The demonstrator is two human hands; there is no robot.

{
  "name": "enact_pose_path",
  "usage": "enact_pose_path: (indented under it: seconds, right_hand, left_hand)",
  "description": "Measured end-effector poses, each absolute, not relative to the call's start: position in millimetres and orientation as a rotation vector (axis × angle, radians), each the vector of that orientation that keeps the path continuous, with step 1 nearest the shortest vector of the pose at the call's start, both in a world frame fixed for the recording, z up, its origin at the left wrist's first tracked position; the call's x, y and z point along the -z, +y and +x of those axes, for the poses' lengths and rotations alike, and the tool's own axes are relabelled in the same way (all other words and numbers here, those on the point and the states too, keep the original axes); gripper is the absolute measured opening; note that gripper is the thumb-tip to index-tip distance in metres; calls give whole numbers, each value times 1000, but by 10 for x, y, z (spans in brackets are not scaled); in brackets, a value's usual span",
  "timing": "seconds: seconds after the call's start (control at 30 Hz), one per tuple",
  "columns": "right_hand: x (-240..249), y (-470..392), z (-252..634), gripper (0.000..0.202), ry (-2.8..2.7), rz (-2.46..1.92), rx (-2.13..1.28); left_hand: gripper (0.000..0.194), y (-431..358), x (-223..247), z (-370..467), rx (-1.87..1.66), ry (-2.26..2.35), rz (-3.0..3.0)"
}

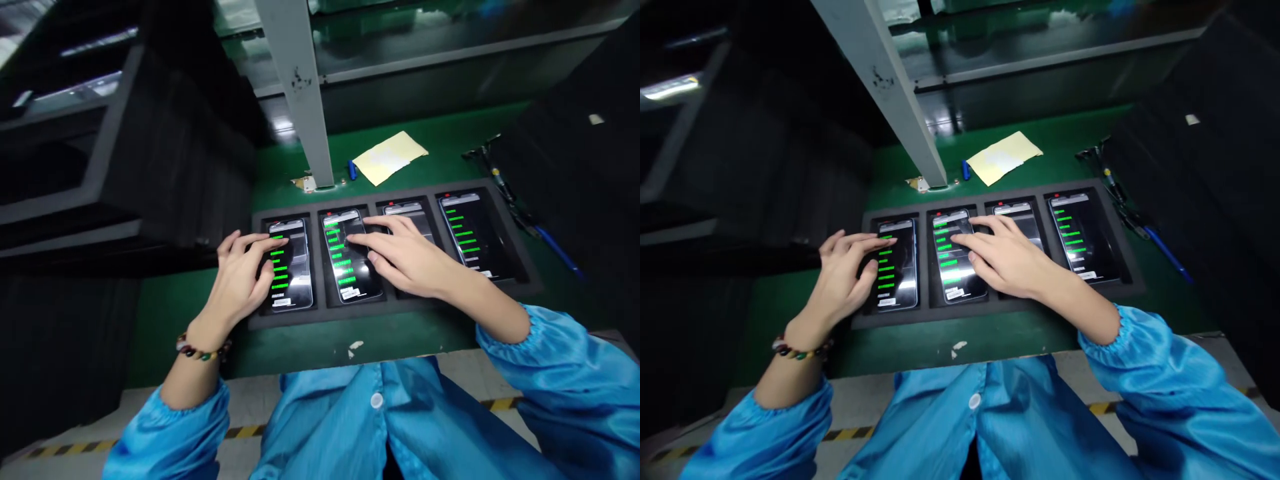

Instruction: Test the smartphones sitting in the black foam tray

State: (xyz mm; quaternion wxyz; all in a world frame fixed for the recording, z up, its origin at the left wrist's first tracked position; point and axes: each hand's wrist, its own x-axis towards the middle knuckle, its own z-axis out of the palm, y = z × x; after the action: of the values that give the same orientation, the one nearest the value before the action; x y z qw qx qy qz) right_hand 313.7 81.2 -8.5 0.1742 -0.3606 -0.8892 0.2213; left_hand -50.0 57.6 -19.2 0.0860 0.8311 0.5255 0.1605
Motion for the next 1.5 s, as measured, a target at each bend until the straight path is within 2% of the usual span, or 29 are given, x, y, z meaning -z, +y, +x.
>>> enact_pose_path:
  seconds: [0.2,0.33,0.53,0.83,0.97,1.13,1.33,1.5]
  right_hand:
    - [108,925,3102,50,-2510,-1106,-584]
    - [41,840,3375,49,-2409,-1148,-550]
    - [87,527,4017,41,-2285,-1303,-425]
    - [143,628,4115,43,-2157,-1374,-530]
    - [163,392,4508,42,-1888,-1488,-377]
    - [323,259,4743,44,-1922,-1675,-381]
    - [350,395,4663,46,-1916,-1643,-374]
    - [317,186,4656,42,-1865,-1575,-242]
  left_hand:
    - [43,665,146,-403,-470,1585,2405]
    - [44,681,158,-400,-533,1583,2393]
    - [37,650,196,-423,-714,1557,2409]
    - [35,639,319,-401,-938,1521,2301]
    - [32,633,366,-378,-1101,1527,2217]
    - [32,638,358,-335,-1108,1577,2139]
    - [37,604,356,-355,-1080,1647,2105]
    - [37,582,359,-372,-1127,1693,2062]
